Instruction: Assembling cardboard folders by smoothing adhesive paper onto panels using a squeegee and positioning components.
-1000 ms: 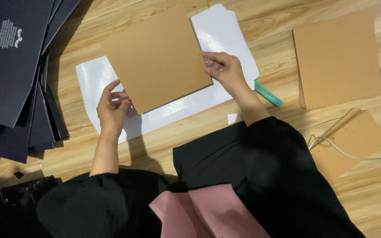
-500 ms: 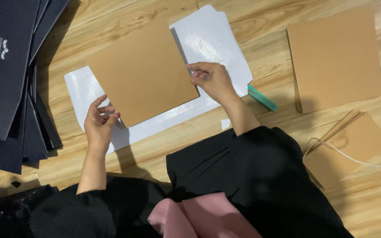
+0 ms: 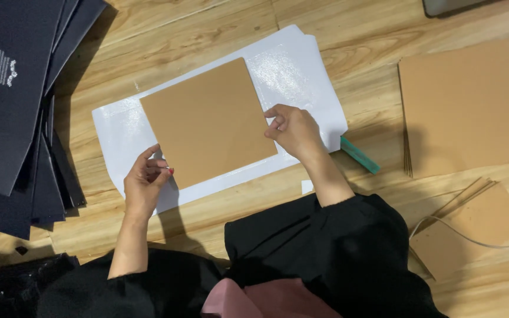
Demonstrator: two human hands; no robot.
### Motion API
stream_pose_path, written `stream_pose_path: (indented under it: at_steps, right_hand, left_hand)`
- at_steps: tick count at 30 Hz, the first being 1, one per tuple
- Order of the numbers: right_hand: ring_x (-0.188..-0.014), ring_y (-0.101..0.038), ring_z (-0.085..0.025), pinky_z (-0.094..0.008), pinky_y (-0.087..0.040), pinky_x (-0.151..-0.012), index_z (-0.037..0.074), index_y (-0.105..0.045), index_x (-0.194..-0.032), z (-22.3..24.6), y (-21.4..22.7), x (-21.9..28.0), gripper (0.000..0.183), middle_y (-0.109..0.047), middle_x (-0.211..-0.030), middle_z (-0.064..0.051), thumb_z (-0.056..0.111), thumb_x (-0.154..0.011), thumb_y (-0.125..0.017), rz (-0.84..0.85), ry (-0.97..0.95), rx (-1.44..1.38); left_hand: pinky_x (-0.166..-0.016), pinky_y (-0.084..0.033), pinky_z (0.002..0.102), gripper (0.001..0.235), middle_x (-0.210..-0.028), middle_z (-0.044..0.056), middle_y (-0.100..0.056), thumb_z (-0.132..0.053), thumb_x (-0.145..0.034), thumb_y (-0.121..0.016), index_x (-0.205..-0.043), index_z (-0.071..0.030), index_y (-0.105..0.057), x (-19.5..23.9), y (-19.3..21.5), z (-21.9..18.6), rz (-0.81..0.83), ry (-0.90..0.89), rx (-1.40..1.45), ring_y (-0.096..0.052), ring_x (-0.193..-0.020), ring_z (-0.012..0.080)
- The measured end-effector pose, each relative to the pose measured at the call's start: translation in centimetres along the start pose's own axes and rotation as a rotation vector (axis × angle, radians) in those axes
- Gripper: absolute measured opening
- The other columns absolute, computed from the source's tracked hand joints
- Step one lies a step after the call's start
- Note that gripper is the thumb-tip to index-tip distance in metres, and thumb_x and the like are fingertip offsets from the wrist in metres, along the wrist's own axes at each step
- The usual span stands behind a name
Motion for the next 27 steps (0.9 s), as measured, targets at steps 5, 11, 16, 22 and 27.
stream_pose_path:
  at_steps: [5, 11, 16, 22, 27]
  right_hand:
    - [-0.073, -0.063, -0.013, -0.028, -0.047, -0.066, 0.019, -0.064, -0.102, -0.2, -0.4, 0.1, 0.036, -0.066, -0.074, 0.003, 0.015, -0.067, -0.071, 0.023, -0.063, 0.044]
    - [-0.078, -0.062, -0.014, -0.029, -0.046, -0.071, 0.016, -0.064, -0.101, 0.2, -0.2, 0.7, 0.032, -0.065, -0.081, 0.002, 0.012, -0.069, -0.071, 0.022, -0.103, 0.074]
    - [-0.077, -0.06, -0.011, -0.028, -0.045, -0.073, 0.018, -0.062, -0.103, 0.6, -0.2, 0.7, 0.037, -0.063, -0.082, 0.003, 0.015, -0.068, -0.072, -0.02, -0.113, 0.072]
    - [-0.078, -0.058, -0.007, -0.024, -0.043, -0.071, 0.015, -0.063, -0.1, 0.4, -0.1, 1.1, 0.031, -0.062, -0.083, 0.003, 0.011, -0.07, -0.071, -0.015, -0.105, 0.044]
    - [-0.077, -0.058, -0.008, -0.024, -0.043, -0.069, 0.014, -0.063, -0.1, 0.2, -0.2, 1.0, 0.032, -0.062, -0.083, 0.002, 0.011, -0.07, -0.07, -0.03, -0.102, 0.048]
  left_hand:
    - [-0.072, -0.047, 0.024, 0.056, -0.082, 0.006, -0.062, 0.004, -0.072, -0.069, -0.123, -0.012, -0.052, 0.0, -0.1, -0.6, 0.001, 0.005, 0.002, -0.058, -0.075, 0.0129]
    - [-0.069, -0.049, 0.022, 0.055, -0.081, 0.004, -0.063, 0.003, -0.07, -0.071, -0.12, -0.013, -0.055, 0.0, -0.3, -0.5, 0.01, -0.007, 0.002, -0.058, -0.072, 0.0116]
    - [-0.07, -0.049, 0.024, 0.054, -0.08, 0.007, -0.063, 0.006, -0.069, -0.071, -0.118, -0.01, -0.057, 0.6, 0.0, -1.8, 0.009, -0.02, -0.015, -0.056, -0.072, 0.0136]
    - [-0.071, -0.049, 0.022, 0.054, -0.08, 0.004, -0.062, 0.005, -0.068, -0.071, -0.119, -0.01, -0.057, 0.5, 0.1, -1.3, 0.024, -0.032, -0.002, -0.056, -0.073, 0.0111]
    - [-0.071, -0.049, 0.023, 0.054, -0.08, 0.005, -0.062, 0.004, -0.068, -0.072, -0.117, -0.009, -0.057, 0.4, 0.0, -1.2, 0.027, -0.02, -0.008, -0.056, -0.073, 0.0114]
Point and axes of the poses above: each hand's wrist, its own x-axis away from the middle knuckle, its own y-axis out of the back of the hand, z = x × y, the point moved 5 cm from there along -x, towards the middle knuckle
